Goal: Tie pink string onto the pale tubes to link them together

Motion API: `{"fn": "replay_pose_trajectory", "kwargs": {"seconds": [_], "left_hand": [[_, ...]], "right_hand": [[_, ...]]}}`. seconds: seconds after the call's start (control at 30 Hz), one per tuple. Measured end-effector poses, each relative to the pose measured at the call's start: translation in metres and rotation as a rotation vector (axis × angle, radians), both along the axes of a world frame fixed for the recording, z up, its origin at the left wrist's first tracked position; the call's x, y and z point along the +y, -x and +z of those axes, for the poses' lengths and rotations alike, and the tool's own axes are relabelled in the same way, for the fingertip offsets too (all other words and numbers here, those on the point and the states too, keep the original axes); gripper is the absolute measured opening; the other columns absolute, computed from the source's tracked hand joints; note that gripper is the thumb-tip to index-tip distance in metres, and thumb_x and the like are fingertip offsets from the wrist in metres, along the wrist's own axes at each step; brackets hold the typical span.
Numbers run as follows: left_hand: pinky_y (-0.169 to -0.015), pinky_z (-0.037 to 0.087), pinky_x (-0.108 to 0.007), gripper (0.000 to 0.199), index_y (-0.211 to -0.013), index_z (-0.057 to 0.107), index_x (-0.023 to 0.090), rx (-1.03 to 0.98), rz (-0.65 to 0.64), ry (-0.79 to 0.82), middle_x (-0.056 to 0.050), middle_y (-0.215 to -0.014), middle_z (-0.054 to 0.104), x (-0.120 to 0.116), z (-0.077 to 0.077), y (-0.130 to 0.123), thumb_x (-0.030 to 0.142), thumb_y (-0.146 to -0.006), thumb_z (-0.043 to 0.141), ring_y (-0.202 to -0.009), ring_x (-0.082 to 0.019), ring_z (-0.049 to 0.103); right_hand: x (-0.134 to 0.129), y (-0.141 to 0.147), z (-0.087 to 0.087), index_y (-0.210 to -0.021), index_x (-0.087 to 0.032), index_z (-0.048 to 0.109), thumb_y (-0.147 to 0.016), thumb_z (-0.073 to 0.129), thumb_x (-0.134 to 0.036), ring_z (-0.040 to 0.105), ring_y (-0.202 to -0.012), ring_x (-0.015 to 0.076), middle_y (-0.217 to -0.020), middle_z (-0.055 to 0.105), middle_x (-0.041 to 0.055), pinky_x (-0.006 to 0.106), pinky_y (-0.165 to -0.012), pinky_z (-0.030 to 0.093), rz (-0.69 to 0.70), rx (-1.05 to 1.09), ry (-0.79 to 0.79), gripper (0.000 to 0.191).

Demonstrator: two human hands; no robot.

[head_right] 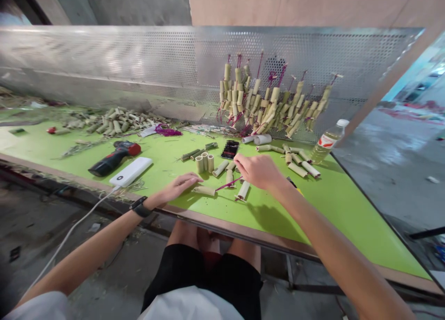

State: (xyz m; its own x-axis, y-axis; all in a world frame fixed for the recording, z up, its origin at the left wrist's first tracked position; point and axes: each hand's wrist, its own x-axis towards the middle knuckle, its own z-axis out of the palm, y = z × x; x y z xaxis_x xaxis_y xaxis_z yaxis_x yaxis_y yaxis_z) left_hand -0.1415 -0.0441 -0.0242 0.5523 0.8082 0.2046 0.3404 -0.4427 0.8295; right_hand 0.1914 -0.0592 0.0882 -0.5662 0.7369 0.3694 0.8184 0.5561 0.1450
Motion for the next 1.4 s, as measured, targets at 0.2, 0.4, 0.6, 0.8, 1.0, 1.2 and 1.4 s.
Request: {"fn": "replay_pose_trajectory", "kwargs": {"seconds": [0.2, 0.4, 0.6, 0.8, 1.0, 1.2, 1.4], "left_hand": [[-0.097, 0.056, -0.036, 0.046, -0.120, 0.076, 0.018, -0.066, -0.037, 0.015, -0.014, -0.121, 0.069, -0.001, -0.010, 0.005, 0.055, -0.094, 0.072, -0.109, -0.023, 0.068], [-0.104, 0.055, -0.039, 0.054, -0.130, 0.069, 0.019, -0.026, -0.113, 0.072, -0.012, -0.125, 0.067, -0.001, -0.013, 0.007, 0.047, -0.085, 0.081, -0.118, -0.025, 0.066], [-0.118, 0.046, -0.044, 0.064, -0.146, 0.056, 0.021, 0.151, -0.113, -0.143, -0.015, -0.148, 0.054, -0.005, -0.007, 0.012, 0.036, -0.087, 0.074, -0.137, -0.029, 0.056], [-0.122, 0.038, -0.062, 0.076, -0.148, 0.057, 0.015, 0.474, 0.314, -0.223, -0.025, -0.155, 0.046, -0.029, -0.015, 0.014, 0.065, -0.091, 0.065, -0.152, -0.045, 0.036], [-0.118, 0.046, -0.048, 0.070, -0.137, 0.067, 0.018, 0.424, 0.100, -0.193, -0.020, -0.156, 0.054, -0.031, -0.004, 0.009, 0.071, -0.091, 0.064, -0.144, -0.038, 0.052], [-0.104, 0.055, -0.039, 0.042, -0.084, 0.074, 0.020, 0.296, 0.013, -0.159, -0.013, -0.126, 0.075, -0.010, 0.011, 0.015, 0.059, -0.095, 0.062, -0.114, -0.028, 0.072], [-0.100, 0.057, -0.035, 0.032, -0.100, 0.074, 0.019, 0.133, -0.075, -0.149, -0.014, -0.121, 0.076, -0.005, -0.001, 0.028, 0.044, -0.102, 0.055, -0.114, -0.024, 0.072]], "right_hand": [[-0.029, 0.037, -0.028, -0.130, -0.021, 0.072, -0.103, 0.057, -0.047, 0.066, -0.060, 0.0177, -0.087, 0.080, 0.0070, 0.027, -0.061, 0.043, 0.076, 0.037, 0.439, 0.040], [-0.030, 0.076, -0.072, -0.125, -0.017, 0.076, -0.103, 0.062, -0.050, 0.073, -0.081, 0.0235, -0.103, 0.081, 0.0116, 0.032, -0.070, 0.050, 0.055, 0.054, 0.525, 0.042], [-0.015, 0.084, -0.093, -0.116, -0.016, 0.078, -0.105, 0.061, -0.043, 0.073, -0.078, 0.0214, -0.102, 0.081, 0.0100, 0.034, -0.072, 0.053, 0.062, 0.153, 0.544, 0.034], [-0.020, 0.085, -0.095, -0.108, -0.017, 0.076, -0.106, 0.061, -0.040, 0.069, -0.072, 0.0189, -0.093, 0.080, 0.0072, 0.031, -0.068, 0.050, 0.056, 0.176, 0.544, 0.028], [-0.020, 0.087, -0.099, -0.109, -0.018, 0.076, -0.106, 0.059, -0.040, 0.070, -0.075, 0.0205, -0.095, 0.080, 0.0070, 0.032, -0.069, 0.049, 0.070, 0.180, 0.514, 0.027], [-0.022, 0.085, -0.096, -0.118, -0.020, 0.077, -0.105, 0.061, -0.041, 0.073, -0.080, 0.0232, -0.100, 0.082, 0.0081, 0.033, -0.071, 0.051, 0.077, 0.184, 0.507, 0.029], [-0.021, 0.083, -0.097, -0.122, -0.020, 0.077, -0.105, 0.060, -0.042, 0.074, -0.081, 0.0240, -0.101, 0.082, 0.0086, 0.035, -0.074, 0.053, 0.067, 0.168, 0.513, 0.033]]}}
